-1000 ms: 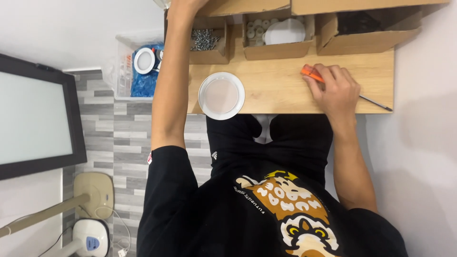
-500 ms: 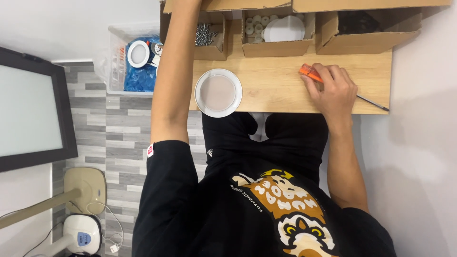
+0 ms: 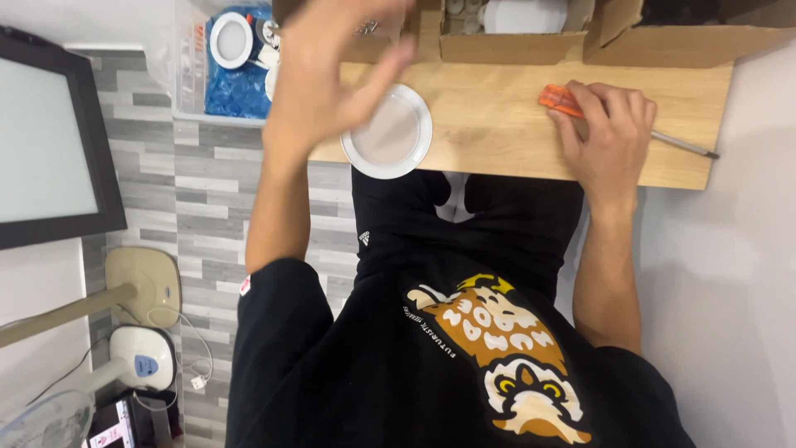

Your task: Assembling LED downlight fixtures by screwing the LED board into the housing.

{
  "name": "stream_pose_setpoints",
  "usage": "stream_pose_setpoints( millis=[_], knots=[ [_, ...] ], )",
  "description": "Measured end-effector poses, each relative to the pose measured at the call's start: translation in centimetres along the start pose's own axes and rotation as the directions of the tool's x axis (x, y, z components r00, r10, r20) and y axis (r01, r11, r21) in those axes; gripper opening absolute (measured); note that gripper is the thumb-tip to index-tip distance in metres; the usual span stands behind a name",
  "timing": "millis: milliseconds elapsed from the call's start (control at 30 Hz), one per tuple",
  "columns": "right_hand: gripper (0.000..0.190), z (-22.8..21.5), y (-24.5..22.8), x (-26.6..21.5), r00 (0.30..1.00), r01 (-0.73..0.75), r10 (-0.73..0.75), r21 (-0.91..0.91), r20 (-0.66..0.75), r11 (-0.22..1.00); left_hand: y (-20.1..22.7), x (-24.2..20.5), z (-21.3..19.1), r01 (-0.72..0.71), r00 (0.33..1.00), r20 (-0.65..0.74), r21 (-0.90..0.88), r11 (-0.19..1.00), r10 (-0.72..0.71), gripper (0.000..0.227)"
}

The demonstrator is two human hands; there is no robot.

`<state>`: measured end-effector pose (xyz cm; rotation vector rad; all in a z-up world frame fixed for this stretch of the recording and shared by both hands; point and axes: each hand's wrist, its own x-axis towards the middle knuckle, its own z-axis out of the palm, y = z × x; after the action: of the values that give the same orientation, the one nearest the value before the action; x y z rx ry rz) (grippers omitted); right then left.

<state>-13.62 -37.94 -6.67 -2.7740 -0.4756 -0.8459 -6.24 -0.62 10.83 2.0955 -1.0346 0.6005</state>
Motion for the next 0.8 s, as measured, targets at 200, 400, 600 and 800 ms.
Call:
stream_pose_setpoints(
  millis=[200,400,600,800],
  knots=[
    [0.030,-0.3,-0.4,0.5,1.000,0.004,-0.005,0.060,0.011,0.998,-0.6,-10.2,3.1,0.204,0.962,0.171,0.065,0.977,-0.213,0.038],
    [0.016,-1.2,-4.1,1.1,0.980,0.055,0.008,0.310,-0.197,0.949,-0.9,-15.2,6.3,0.413,0.860,0.215,0.239,0.879,-0.463,0.081],
    [0.020,-1.7,-10.5,0.3,0.989,-0.087,0.146,0.710,-0.023,0.699,-0.4,-14.7,7.0,0.464,0.869,0.152,0.074,0.883,-0.470,0.086],
    [0.054,3.6,-10.1,-5.4,0.827,-0.545,0.203,0.837,0.525,0.056,3.2,-13.0,9.5,0.298,0.951,0.140,-0.180,0.938,-0.275,0.089]
  ],
)
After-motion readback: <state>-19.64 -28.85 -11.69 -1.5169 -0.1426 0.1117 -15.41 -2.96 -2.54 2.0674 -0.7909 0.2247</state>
